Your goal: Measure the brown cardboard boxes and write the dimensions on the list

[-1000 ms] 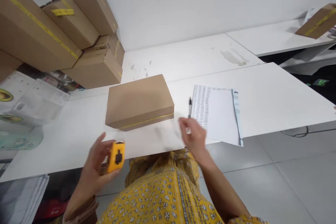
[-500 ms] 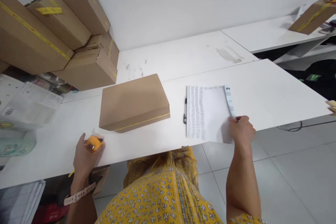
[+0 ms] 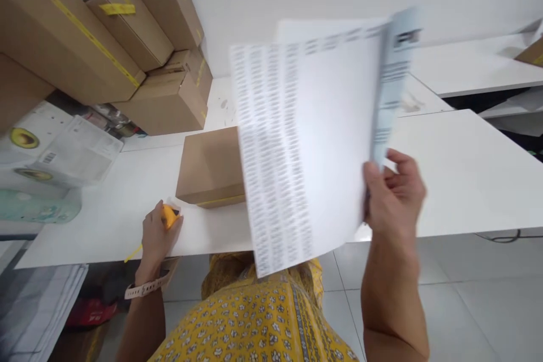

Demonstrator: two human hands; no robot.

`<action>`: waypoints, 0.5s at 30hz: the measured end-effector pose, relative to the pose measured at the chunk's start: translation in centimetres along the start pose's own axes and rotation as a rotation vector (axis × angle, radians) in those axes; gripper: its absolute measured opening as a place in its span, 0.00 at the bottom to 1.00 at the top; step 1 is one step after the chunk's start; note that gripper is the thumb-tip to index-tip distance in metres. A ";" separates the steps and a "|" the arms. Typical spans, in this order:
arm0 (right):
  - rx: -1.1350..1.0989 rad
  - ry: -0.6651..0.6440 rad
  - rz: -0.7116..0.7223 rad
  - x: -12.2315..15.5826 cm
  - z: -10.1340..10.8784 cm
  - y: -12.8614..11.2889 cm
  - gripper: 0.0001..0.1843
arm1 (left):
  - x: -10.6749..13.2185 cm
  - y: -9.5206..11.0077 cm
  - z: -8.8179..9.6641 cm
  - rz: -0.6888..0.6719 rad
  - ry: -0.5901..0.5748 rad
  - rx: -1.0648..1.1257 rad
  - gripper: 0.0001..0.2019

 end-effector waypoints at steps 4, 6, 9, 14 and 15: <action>0.062 -0.450 -0.046 1.5 -7.2 1.1 0.30 | 0.5 0.2 0.2 -0.031 0.008 0.070 0.40; 0.121 -0.613 -0.046 2.0 -9.6 1.5 0.33 | 0.8 0.7 1.1 -0.025 0.045 0.120 0.42; 0.334 -0.675 0.095 2.3 -11.7 1.0 0.32 | 1.1 2.4 3.9 -0.014 0.203 0.250 0.39; 0.756 -0.596 0.394 1.9 -11.8 -0.6 0.30 | 0.2 8.7 7.5 -0.305 0.199 0.449 0.30; 0.769 -0.563 0.386 1.5 -11.4 -0.4 0.30 | -0.2 10.1 7.6 -0.397 0.151 0.446 0.29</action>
Point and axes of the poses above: each hand's wrist, its own x-axis away from the middle knuckle, its own z-axis out of the back of the hand, y = z × x, the point moved 3 cm from there along -x, towards the middle knuckle, and after that the axes turned 1 degree about -y, right-handed, at the moved point
